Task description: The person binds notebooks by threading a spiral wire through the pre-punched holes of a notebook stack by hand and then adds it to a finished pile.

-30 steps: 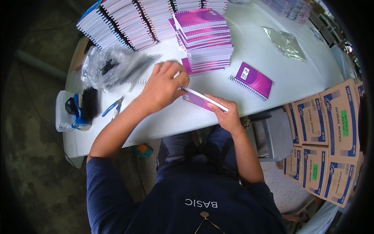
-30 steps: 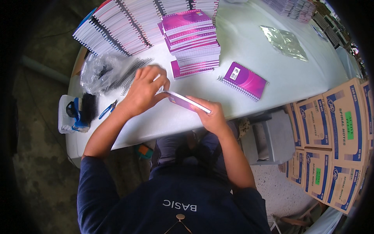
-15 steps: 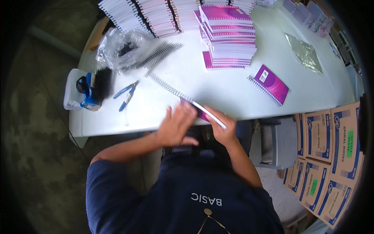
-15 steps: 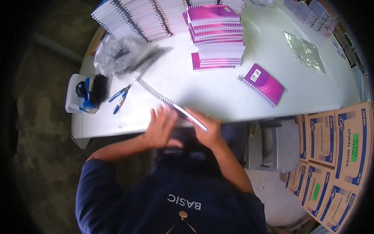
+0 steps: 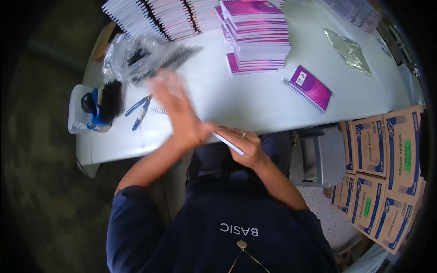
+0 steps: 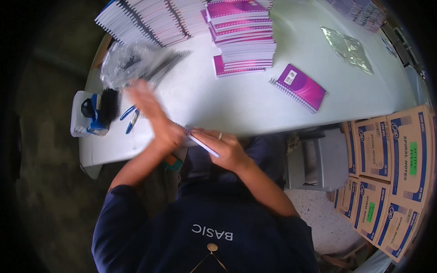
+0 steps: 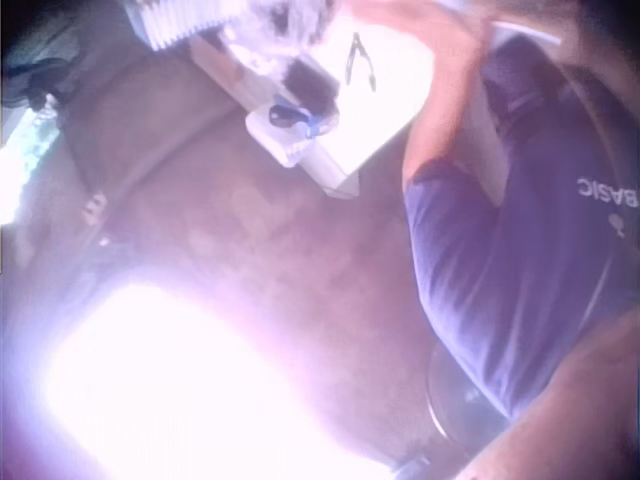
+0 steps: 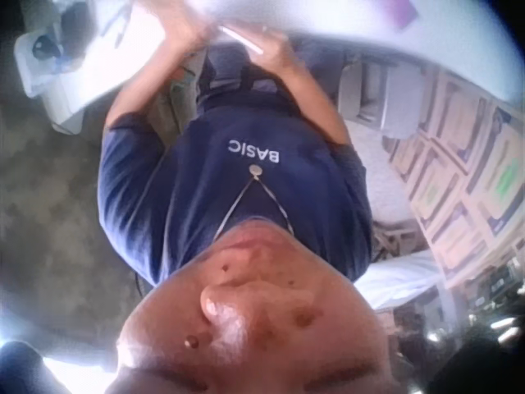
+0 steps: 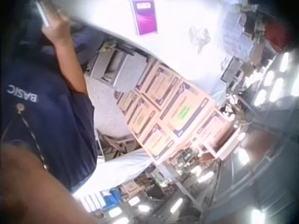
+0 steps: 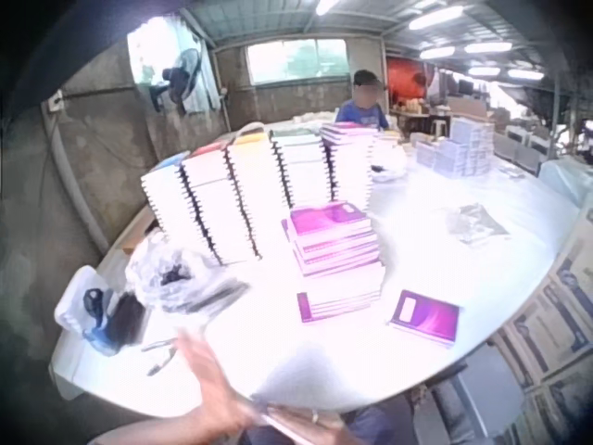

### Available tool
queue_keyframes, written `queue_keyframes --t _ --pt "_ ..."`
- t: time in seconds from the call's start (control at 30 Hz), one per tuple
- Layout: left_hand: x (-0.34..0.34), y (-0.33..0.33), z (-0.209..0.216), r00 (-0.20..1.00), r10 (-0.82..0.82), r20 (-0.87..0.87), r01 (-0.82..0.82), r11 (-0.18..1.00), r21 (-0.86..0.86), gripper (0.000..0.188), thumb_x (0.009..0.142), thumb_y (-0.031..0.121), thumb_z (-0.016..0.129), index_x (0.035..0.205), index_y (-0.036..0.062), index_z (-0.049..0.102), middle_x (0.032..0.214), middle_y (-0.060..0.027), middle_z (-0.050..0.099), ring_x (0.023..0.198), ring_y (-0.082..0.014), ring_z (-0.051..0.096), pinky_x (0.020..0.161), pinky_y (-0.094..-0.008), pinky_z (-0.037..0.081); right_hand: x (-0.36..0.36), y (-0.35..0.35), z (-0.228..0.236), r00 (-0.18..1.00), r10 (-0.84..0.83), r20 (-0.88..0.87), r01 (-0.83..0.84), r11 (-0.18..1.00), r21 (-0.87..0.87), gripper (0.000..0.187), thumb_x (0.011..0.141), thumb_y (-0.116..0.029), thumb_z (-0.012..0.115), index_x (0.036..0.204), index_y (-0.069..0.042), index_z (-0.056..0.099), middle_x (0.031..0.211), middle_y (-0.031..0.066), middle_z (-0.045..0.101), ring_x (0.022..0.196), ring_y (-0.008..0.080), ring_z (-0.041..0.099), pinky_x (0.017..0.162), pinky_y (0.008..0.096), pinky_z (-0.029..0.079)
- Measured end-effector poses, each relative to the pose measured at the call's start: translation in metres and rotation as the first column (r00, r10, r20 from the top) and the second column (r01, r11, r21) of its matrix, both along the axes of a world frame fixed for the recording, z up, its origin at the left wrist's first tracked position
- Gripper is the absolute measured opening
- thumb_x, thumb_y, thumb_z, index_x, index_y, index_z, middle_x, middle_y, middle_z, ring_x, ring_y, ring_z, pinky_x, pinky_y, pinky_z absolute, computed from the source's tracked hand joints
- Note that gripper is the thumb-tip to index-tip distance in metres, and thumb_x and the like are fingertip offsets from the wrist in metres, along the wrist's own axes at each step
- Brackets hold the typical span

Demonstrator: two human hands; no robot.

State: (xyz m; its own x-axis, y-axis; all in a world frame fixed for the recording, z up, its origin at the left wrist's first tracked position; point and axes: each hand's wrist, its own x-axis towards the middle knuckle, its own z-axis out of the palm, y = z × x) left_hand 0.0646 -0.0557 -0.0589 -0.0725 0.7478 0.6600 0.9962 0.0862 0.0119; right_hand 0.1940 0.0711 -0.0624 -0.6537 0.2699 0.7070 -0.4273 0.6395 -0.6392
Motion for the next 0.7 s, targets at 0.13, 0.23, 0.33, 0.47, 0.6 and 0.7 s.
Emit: queue_keyframes --t 0.13,0.23,0.33,0.47,0.6,0.7 --pt "0.014 -0.013 -0.013 0.924 -0.351 0.149 0.379 0.889 -0.258 0.094 0.073 0.068 0.056 0.120 -0.0121 0.042 0.132 -0.0421 0.029 0.122 -0.0584 0.030 0.092 -0.0680 0.028 0.010 0.005 -0.012 0.984 -0.113 0.140 0.135 0.978 -0.159 0.041 0.072 0.011 0.058 0.111 -0.002 0.063 0.105 0.0154 0.066 0.092 0.0274 0.066 0.077 0.0350 0.054" --pt "0.027 -0.024 -0.018 0.943 -0.321 0.083 0.332 0.915 -0.230 0.088 0.075 0.068 0.053 0.115 -0.0105 0.045 0.128 -0.0402 0.034 0.116 -0.0534 0.037 0.091 -0.0637 0.032 0.002 0.003 -0.008 0.999 -0.024 0.046 0.025 1.000 -0.012 0.040 0.074 0.010 0.058 0.112 -0.002 0.063 0.106 0.0153 0.066 0.090 0.0283 0.067 0.076 0.0347 0.054" --pt "0.020 -0.004 -0.026 0.948 -0.279 0.150 0.300 0.943 -0.142 0.086 0.079 0.067 0.049 0.117 -0.0102 0.044 0.123 -0.0350 0.041 0.110 -0.0470 0.044 0.092 -0.0593 0.035 -0.001 0.006 -0.009 0.994 -0.099 0.053 0.104 0.991 -0.082 0.039 0.075 0.007 0.059 0.114 -0.001 0.062 0.105 0.0157 0.066 0.089 0.0285 0.067 0.075 0.0344 0.054" --pt "-0.001 0.021 0.032 0.937 -0.340 -0.078 0.322 0.930 -0.178 0.091 0.078 0.071 0.043 0.133 -0.0017 0.037 0.130 -0.0312 0.039 0.114 -0.0432 0.045 0.093 -0.0544 0.037 0.008 0.013 -0.012 0.993 -0.082 0.087 0.089 0.993 -0.080 0.040 0.074 0.006 0.061 0.113 -0.001 0.061 0.105 0.0159 0.066 0.091 0.0293 0.066 0.077 0.0354 0.054" --pt "0.008 0.027 0.004 0.968 -0.179 0.173 0.194 0.978 -0.073 0.091 0.076 0.071 0.048 0.137 0.0057 0.036 0.137 -0.0330 0.029 0.125 -0.0494 0.032 0.098 -0.0599 0.029 0.000 0.010 -0.011 0.999 -0.016 0.046 0.019 0.997 -0.069 0.037 0.075 0.006 0.061 0.112 -0.001 0.061 0.105 0.0155 0.065 0.091 0.0304 0.065 0.078 0.0357 0.053" --pt "0.028 0.006 -0.029 0.849 -0.471 0.241 0.503 0.859 -0.093 0.089 0.071 0.074 0.050 0.128 0.0065 0.043 0.138 -0.0354 0.026 0.121 -0.0616 0.027 0.094 -0.0721 0.021 -0.001 0.012 -0.008 0.999 -0.048 0.002 0.048 0.991 -0.127 0.032 0.076 0.007 0.061 0.107 0.000 0.062 0.100 0.0160 0.066 0.087 0.0297 0.066 0.073 0.0346 0.054"
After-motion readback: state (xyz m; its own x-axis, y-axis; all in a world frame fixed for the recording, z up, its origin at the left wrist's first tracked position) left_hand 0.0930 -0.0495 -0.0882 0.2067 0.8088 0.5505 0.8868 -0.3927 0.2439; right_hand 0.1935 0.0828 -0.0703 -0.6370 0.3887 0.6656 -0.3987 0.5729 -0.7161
